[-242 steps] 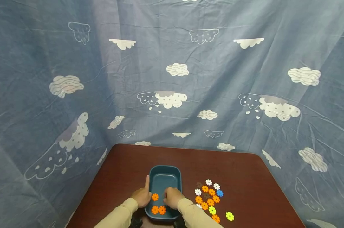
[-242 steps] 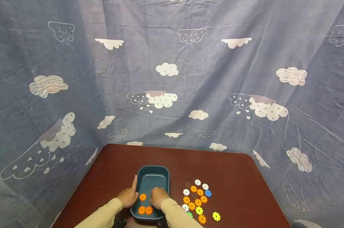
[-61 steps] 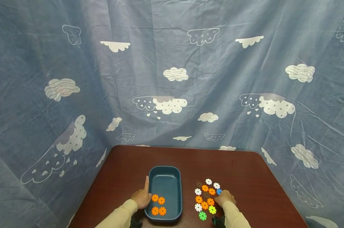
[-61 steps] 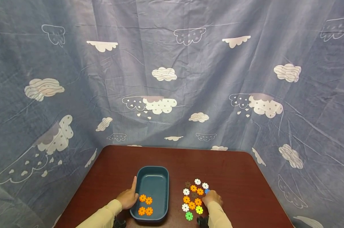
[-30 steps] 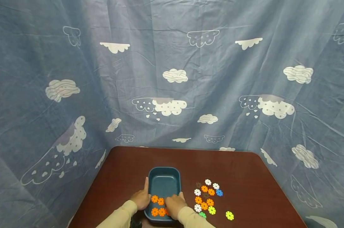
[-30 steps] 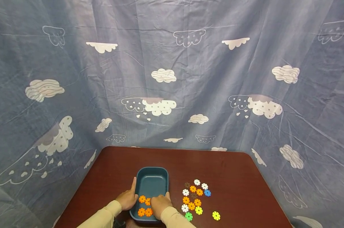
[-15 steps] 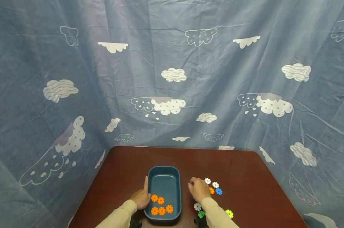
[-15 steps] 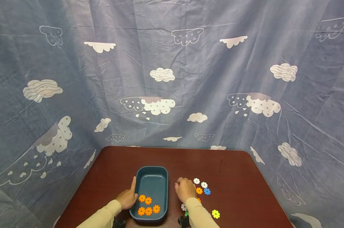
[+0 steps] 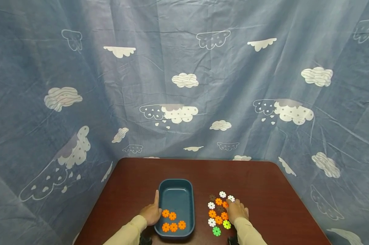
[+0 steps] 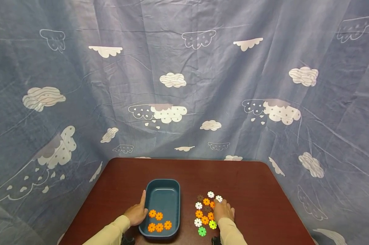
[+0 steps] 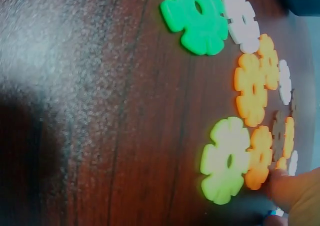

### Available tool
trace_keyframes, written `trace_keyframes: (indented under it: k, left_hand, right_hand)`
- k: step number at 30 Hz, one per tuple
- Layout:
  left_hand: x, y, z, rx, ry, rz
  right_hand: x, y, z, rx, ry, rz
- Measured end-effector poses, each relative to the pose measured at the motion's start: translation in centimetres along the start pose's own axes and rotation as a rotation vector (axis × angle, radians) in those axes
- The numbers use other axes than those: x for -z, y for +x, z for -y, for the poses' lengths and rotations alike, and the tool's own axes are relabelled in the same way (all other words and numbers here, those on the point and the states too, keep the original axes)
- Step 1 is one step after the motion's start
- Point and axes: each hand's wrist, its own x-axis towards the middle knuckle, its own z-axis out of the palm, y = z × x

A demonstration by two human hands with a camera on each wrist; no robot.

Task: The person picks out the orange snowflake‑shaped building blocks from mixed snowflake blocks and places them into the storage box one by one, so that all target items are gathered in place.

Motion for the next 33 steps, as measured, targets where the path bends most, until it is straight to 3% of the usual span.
trace_keyframes:
  k: [6, 10, 14, 22, 26, 33]
  left_hand:
    - [0.0, 0.0, -0.1, -0.001, 0.009, -0.014]
    - [0.1, -0.2, -0.3, 0.003, 0.003, -0.009]
    - [0.2, -0.3, -0.4, 0.003, 0.001, -0.011]
    - [0.1, -0.3, -0.3, -0.005, 0.009, -0.015]
    - [0.1, -0.5, -0.4, -0.002, 0.002, -0.014]
    - [0.1, -0.4, -0.4, 0.008, 0.004, -0.013]
  right_hand:
    - [0.1, 0.3, 0.3, -0.041, 0.064, 0.012]
    - [1.2, 0.3, 0.8, -0.086, 0.142, 0.072]
    - [2.2, -0.1, 0.9, -0.082, 0.177, 0.118]
    - [2.3, -0.4, 1.2, -0.056, 0.381, 0.031]
    - [3.2, -0.3, 3.2, -0.029, 0.471, -0.021]
    - [4.2, -0.7, 10.1, 0.203, 0.516, -0.062]
